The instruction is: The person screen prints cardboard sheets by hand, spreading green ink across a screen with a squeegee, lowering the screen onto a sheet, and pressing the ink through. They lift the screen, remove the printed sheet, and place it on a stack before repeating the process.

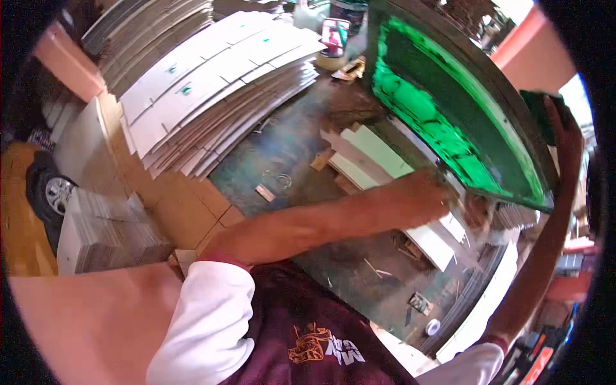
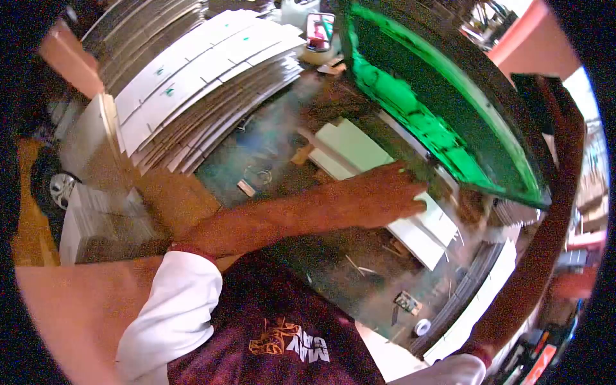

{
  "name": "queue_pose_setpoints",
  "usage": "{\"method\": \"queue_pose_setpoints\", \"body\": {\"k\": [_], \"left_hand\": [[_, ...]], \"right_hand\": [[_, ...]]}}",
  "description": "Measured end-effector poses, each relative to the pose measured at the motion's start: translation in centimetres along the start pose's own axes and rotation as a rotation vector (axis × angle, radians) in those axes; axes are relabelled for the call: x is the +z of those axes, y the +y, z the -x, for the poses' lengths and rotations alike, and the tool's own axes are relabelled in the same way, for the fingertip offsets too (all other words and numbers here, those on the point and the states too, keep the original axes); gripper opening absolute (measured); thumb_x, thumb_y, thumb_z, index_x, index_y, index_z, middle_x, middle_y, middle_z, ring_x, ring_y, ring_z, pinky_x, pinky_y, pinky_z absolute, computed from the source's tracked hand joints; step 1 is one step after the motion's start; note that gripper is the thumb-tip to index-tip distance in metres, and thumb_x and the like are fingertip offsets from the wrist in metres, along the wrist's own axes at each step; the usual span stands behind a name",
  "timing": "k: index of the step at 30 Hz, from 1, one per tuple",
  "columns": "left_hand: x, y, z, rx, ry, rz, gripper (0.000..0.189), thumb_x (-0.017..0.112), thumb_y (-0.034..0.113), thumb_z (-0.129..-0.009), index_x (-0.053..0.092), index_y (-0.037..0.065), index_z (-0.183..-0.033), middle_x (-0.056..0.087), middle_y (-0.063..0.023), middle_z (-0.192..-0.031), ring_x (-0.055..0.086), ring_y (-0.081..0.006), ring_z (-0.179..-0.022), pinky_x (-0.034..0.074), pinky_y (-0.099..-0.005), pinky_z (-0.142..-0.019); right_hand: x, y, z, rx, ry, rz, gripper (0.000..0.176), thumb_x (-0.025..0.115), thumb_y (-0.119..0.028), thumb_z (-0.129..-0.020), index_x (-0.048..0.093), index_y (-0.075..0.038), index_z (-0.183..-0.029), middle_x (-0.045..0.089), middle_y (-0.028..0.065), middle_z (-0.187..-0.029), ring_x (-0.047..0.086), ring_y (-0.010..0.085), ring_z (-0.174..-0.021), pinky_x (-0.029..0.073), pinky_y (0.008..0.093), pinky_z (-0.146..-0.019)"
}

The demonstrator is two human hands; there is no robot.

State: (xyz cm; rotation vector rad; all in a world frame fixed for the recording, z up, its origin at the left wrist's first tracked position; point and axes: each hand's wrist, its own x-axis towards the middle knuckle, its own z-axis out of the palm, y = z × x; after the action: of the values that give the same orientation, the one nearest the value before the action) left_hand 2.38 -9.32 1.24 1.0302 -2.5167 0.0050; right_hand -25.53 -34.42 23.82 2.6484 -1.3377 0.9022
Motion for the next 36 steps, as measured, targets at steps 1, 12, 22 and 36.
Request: {"method": "queue_pose_setpoints", "body": {"k": [1,12,22,36], "left_hand": [[-2.2,0.4,1.4,-0.016,0.052,0.053,0.023,0.064,0.021,-0.087,0.063,0.009,-0.107,0.06,-0.016,-0.11,0.063,-0.0322,-0.105,0.05,-0.0518,-0.096],[-24.6,-5.3,21.0,-0.674,1.535,0.503,0.019,0.065,0.014,-0.1,0.06,0.001,-0.112,0.065,-0.0093,-0.114,0.065,-0.0172,-0.101,0.055,-0.0337,-0.086],[-16.6,-16.8,19.6,-1.031,2.0,1.107,0.034,0.064,0.01,-0.098,0.053,-0.005,-0.127,0.066,-0.0171,-0.118,0.073,-0.0331,-0.101,0.061,-0.0404,-0.09],[-12.8,-18.2,20.3,-1.239,1.927,1.112,0.038,0.062,0.01,-0.098,0.048,-0.007,-0.129,0.064,-0.0212,-0.121,0.072,-0.036,-0.101,0.062,-0.0457,-0.089]], "right_hand": [[-0.2,0.5,0.1,-0.148,0.025,0.19,0.048,0.061,-0.044,-0.101,0.067,-0.009,-0.133,0.072,0.0139,-0.124,0.068,0.0217,-0.113,0.049,0.0344,-0.097],[0.8,2.8,-2.0,-0.267,0.086,0.258,0.045,0.067,-0.037,-0.095,0.068,-0.009,-0.13,0.073,0.0118,-0.113,0.068,0.0189,-0.1,0.053,0.0324,-0.091],[1.2,-2.7,-1.0,0.16,0.062,-0.105,0.056,0.074,-0.047,-0.093,0.069,-0.004,-0.129,0.075,0.013,-0.116,0.069,0.0164,-0.104,0.052,0.0325,-0.093],[0.9,-3.4,-0.4,0.054,0.08,-0.096,0.05,0.074,-0.04,-0.094,0.07,-0.002,-0.126,0.075,0.0136,-0.113,0.069,0.018,-0.101,0.052,0.0327,-0.093]]}}
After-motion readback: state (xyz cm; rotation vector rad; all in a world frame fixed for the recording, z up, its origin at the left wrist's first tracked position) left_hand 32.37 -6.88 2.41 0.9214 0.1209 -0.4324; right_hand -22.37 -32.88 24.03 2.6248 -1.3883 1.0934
